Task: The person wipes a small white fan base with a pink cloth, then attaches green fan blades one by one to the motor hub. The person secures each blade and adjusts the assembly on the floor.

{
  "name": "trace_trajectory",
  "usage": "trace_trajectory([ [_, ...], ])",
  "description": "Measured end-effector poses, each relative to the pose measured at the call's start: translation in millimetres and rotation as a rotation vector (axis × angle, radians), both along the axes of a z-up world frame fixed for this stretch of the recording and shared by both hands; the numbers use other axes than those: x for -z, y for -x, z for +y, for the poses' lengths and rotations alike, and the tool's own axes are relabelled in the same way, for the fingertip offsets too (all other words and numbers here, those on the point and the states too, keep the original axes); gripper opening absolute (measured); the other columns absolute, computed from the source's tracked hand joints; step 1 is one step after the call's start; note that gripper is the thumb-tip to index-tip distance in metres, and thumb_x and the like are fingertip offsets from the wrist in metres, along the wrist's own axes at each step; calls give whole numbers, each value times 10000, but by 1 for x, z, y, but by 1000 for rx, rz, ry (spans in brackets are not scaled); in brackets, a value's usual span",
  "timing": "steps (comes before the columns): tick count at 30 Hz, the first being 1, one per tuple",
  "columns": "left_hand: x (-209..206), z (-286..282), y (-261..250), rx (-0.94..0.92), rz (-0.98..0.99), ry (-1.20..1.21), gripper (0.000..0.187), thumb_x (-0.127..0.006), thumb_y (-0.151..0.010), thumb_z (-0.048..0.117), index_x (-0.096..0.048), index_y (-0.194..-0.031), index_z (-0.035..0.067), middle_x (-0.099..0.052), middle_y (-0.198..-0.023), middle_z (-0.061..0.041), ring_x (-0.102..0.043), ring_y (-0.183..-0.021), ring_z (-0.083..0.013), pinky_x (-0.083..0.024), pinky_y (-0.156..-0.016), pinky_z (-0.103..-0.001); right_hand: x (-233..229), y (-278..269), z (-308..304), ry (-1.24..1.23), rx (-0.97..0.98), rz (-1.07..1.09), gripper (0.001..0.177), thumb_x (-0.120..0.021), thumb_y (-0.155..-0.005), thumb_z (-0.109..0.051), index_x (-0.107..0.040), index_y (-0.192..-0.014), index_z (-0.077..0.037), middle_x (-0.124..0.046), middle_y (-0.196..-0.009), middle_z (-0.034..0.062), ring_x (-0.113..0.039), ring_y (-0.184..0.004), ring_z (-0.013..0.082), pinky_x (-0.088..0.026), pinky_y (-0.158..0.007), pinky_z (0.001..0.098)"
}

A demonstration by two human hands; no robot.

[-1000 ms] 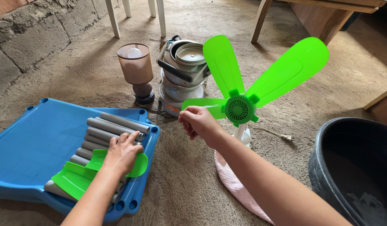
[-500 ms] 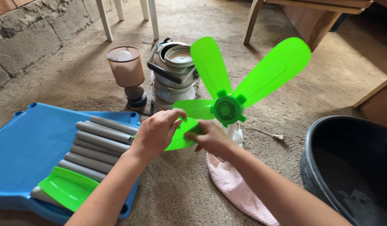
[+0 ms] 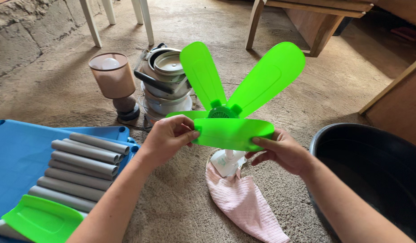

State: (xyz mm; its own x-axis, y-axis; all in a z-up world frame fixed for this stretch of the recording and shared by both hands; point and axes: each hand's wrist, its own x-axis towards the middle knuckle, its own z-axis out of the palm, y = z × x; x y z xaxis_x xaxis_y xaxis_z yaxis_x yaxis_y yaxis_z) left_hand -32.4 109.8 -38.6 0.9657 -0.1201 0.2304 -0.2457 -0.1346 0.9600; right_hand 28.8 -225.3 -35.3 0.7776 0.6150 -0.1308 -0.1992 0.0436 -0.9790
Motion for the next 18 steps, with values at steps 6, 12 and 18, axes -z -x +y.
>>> trace_trajectory([
  [6, 0, -50, -10, 58, -51, 50, 157, -754, -890, 70, -702, -1010, -19, -754, -848, -45, -701, -742, -83, -597, -650, -250, -37, -4, -59, 462, -13, -175, 373, -766, -796, -270, -747, -1071, -19, -814, -910, 141, -807, -777, 246, -671, -634, 411],
  [12, -4, -105, -11, 109, -231, -96, 200, -776, -878, 102, -714, -1043, 7, -762, -858, -54, -712, -784, -92, -591, -693, -268, -38, 25, -82, 533, 46, -364, 321, -741, -843, -204, -761, -1125, -52, -826, -892, 88, -773, -796, 172, -637, -719, 316],
  [18, 1, -96, -30, -573, -727, -441, 410, -775, -943, 329, -641, -1228, 65, -694, -1158, -147, -626, -1099, -317, -473, -977, -446, -38, 29, -69, 807, 142, -557, 180, -641, -899, -110, -692, -1069, -77, -814, -840, 54, -796, -737, 143, -651, -692, 303],
])
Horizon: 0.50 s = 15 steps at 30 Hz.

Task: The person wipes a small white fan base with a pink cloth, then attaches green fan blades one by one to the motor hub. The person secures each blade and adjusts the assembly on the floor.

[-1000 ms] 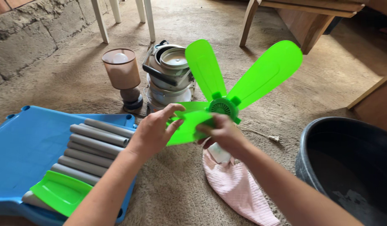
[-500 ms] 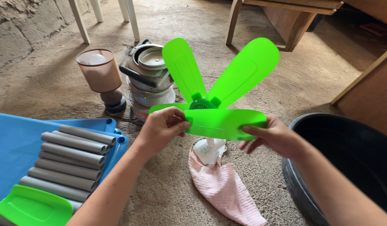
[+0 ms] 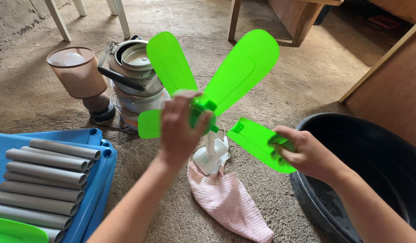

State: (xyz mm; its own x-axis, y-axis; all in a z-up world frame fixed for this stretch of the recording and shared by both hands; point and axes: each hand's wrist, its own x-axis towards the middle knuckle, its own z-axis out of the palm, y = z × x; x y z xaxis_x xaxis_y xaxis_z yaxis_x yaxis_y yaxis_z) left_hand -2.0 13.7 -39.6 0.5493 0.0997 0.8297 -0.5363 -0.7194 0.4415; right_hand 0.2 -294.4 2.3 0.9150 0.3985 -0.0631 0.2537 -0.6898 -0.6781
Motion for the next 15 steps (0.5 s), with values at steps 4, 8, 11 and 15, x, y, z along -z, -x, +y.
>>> trace_trajectory([
  [4, 14, 34, -15, -128, 253, 220, 673, -704, -935, 540, -561, -1358, 37, -608, -1312, -181, -531, -1244, -354, -406, -1058, -470, -6, 3, 12, 93, -8, -32, 213, -663, -897, -150, -686, -1106, -111, -822, -770, 57, -794, -672, 145, -652, -630, 325],
  [8, 25, 35, -29, -89, 567, 266, 870, -571, -860, 766, -533, -1404, 88, -571, -1420, -171, -479, -1364, -344, -378, -1141, -511, -11, 6, 21, 179, -86, -262, 250, -679, -867, -163, -692, -1114, -124, -788, -771, 79, -777, -660, 190, -603, -622, 362],
  [11, 24, 24, -41, -173, 610, 154, 723, -533, -847, 748, -674, -1281, 187, -386, -1626, -140, -252, -1526, -342, -84, -1100, -754, -11, 7, 27, 261, -60, -337, 240, -678, -882, -208, -697, -1113, -145, -776, -786, 89, -765, -676, 226, -584, -632, 392],
  [15, 17, 19, -55, -204, 620, 170, 705, -513, -888, 761, -665, -1317, 223, -381, -1583, -159, -188, -1507, -380, 37, -1084, -807, -10, 5, 32, 294, -33, -342, 199, -658, -908, -249, -700, -1077, -153, -775, -774, 80, -767, -663, 233, -588, -638, 404],
])
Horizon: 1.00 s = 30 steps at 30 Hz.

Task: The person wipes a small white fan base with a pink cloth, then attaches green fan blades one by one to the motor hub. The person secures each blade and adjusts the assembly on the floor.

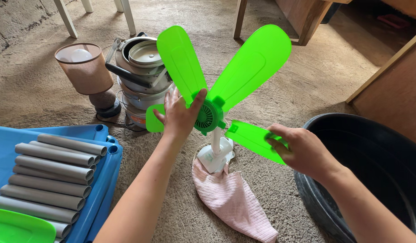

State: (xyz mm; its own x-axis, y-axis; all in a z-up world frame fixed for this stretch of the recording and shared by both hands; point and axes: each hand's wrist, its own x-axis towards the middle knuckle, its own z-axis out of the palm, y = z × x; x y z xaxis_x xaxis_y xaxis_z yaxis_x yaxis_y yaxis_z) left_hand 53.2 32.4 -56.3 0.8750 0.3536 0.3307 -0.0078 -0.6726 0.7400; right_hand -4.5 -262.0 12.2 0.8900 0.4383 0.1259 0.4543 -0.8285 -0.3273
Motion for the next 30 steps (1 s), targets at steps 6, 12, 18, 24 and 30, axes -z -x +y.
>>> trace_trajectory([
  [6, 11, -3, -7, 35, -54, 169, 633, -524, -883, 738, -723, -1195, 223, -704, -1275, -77, -474, -1361, -353, -178, -1146, -719, 3, -3, 4, 12, -13, -22, 193, -649, -918, -266, -708, -1065, -155, -770, -771, 82, -755, -649, 242, -582, -632, 413],
  [12, 15, -4, -9, 13, -78, 135, 583, -540, -909, 714, -734, -1183, 238, -696, -1245, -101, -472, -1344, -380, -190, -1099, -764, 4, -4, 5, 15, -15, -13, 193, -648, -918, -266, -705, -1073, -165, -765, -765, 90, -755, -650, 251, -579, -634, 417],
  [18, 11, -9, -8, -43, -27, 121, 588, -550, -868, 713, -719, -1180, 244, -657, -1276, -102, -425, -1380, -379, -86, -1038, -848, 2, -4, 9, -2, -42, -49, 188, -639, -928, -256, -701, -1078, -161, -761, -769, 96, -756, -671, 256, -579, -627, 425],
  [24, 22, -14, -13, -114, -40, 109, 648, -564, -873, 742, -719, -1174, 190, -621, -1314, -153, -387, -1416, -388, -99, -1092, -793, -9, -1, 13, 75, -28, -61, 145, -637, -910, -239, -691, -1003, -142, -739, -726, 87, -743, -637, 253, -573, -610, 431],
  [30, 29, -22, -14, -143, -9, 178, 737, -509, -862, 759, -692, -1200, 131, -590, -1365, -150, -321, -1443, -369, -47, -1098, -775, -18, 1, 15, 186, -7, -97, 143, -617, -939, -247, -684, -1018, -148, -713, -690, 90, -724, -589, 252, -566, -585, 426],
])
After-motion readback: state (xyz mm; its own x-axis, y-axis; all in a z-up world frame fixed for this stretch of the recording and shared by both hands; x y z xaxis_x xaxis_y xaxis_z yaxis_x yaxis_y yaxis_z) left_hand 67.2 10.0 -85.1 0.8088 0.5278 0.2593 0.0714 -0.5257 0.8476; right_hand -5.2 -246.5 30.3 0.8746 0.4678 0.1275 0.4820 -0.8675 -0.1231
